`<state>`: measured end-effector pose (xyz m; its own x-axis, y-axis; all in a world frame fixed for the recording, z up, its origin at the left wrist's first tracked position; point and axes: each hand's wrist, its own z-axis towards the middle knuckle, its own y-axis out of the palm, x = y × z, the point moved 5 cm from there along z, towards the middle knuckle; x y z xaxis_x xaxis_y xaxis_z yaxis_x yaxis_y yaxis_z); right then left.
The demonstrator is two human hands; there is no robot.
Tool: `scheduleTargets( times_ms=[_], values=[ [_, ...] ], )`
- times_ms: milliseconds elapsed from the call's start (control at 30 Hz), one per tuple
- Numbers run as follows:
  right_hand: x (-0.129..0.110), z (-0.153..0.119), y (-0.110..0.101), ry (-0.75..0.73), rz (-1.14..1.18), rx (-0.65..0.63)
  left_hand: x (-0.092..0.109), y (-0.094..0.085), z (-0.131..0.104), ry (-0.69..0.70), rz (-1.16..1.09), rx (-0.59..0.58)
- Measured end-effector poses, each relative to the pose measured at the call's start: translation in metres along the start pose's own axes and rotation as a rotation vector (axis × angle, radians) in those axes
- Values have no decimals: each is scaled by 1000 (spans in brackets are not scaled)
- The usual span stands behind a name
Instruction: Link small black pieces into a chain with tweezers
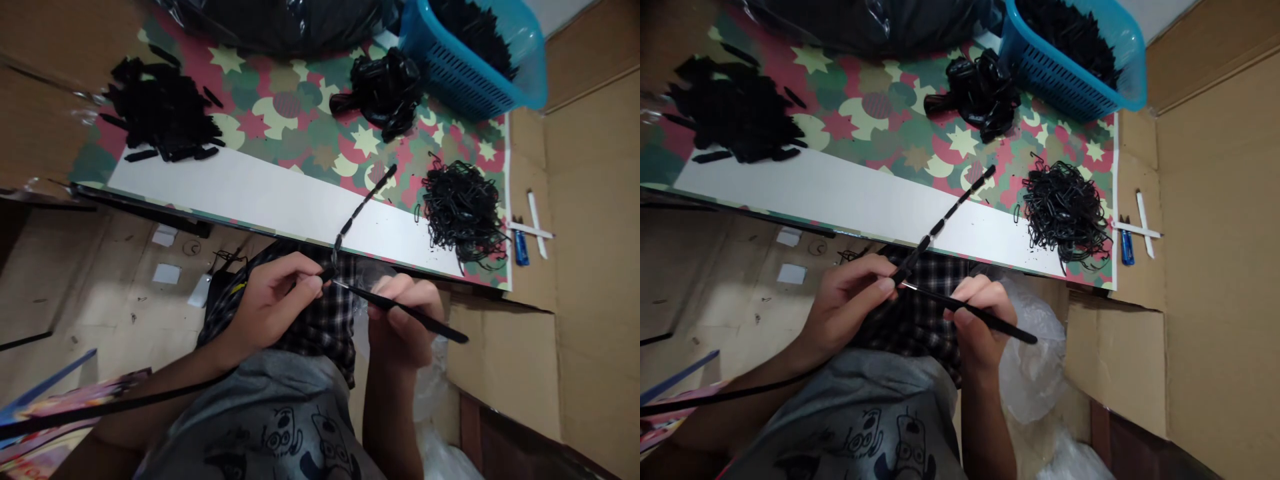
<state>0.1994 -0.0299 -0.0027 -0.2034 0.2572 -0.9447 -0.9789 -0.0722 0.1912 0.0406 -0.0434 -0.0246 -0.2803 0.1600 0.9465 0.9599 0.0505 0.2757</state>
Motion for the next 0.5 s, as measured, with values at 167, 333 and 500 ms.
scheduleTargets(
  times_ms=[167, 333, 500],
  values=[
    [-20, -8, 0, -203, -270, -74, 1, -1, -2, 70, 67, 30],
    [-23, -14, 4, -264, -375, -108, 3, -1, -2, 132, 116, 34],
    [-29, -16, 8, -303, -442, -100, 3, -1, -2, 132, 139, 25]
  ],
)
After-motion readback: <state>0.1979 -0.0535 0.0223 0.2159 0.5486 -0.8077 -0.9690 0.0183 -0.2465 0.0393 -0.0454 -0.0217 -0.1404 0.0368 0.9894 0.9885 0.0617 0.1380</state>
